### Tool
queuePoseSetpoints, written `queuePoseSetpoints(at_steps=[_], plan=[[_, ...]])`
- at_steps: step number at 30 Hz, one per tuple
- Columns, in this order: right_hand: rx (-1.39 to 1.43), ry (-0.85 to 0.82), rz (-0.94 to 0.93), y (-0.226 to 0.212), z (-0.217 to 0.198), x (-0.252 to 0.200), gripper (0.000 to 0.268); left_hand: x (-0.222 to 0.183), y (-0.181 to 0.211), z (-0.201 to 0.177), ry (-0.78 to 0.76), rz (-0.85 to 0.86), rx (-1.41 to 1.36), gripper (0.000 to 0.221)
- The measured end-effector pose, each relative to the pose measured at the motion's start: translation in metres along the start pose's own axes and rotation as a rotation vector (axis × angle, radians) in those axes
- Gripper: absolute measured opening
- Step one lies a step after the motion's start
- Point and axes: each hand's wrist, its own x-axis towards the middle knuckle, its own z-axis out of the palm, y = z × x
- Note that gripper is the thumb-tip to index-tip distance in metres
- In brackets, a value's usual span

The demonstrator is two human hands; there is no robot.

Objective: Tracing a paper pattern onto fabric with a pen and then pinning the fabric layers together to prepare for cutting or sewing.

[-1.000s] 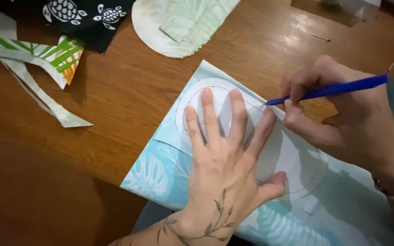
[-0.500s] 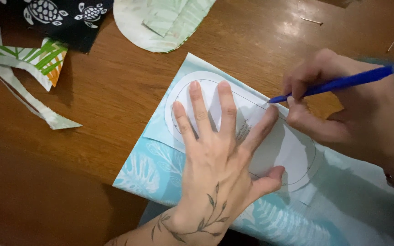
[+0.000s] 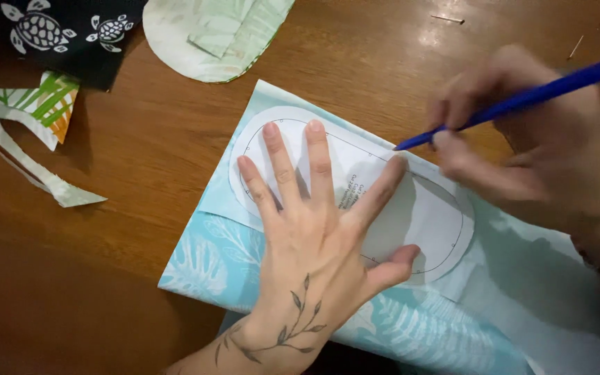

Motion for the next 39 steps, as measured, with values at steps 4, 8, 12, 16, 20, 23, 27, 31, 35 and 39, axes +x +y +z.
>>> queuePoseSetpoints(at_steps=[4,8,12,16,20,23,27,31,35,39], plan=[[0.187,0.126,0.141,-0.004,-0.009,-0.015,0.028,-0.002,0.000,0.003,0.002,0.012,-0.004,0.104],[0.046,0.104,0.043,0.001,-0.010,-0.021,0.026,0.000,0.002,0.001,0.014,0.037,-0.013,0.102],[0.021,0.123,0.008,0.005,-0.011,-0.028,0.025,0.000,0.003,0.001,0.011,0.093,-0.124,0.095],[-0.020,0.164,0.043,-0.002,-0.015,-0.033,0.028,0.000,0.003,0.006,0.071,0.170,-0.220,0.084],[0.013,0.174,0.024,0.000,-0.015,-0.033,0.025,-0.002,0.005,0.011,0.034,0.205,-0.192,0.087],[0.041,0.181,-0.059,0.003,-0.013,-0.032,0.024,-0.006,0.006,0.013,0.038,0.208,-0.145,0.086],[0.033,0.173,-0.055,0.000,-0.007,-0.029,0.022,-0.014,0.014,0.011,0.035,0.165,-0.146,0.076],[-0.007,0.076,-0.088,-0.002,0.000,-0.023,0.018,-0.014,0.021,0.007,0.028,0.130,-0.101,0.073],[-0.021,0.020,-0.034,0.002,0.002,-0.020,0.016,-0.013,0.023,0.006,0.026,0.125,-0.085,0.075],[-0.023,0.017,-0.085,0.005,0.003,-0.018,0.017,-0.011,0.023,0.004,0.054,0.110,-0.099,0.074]])
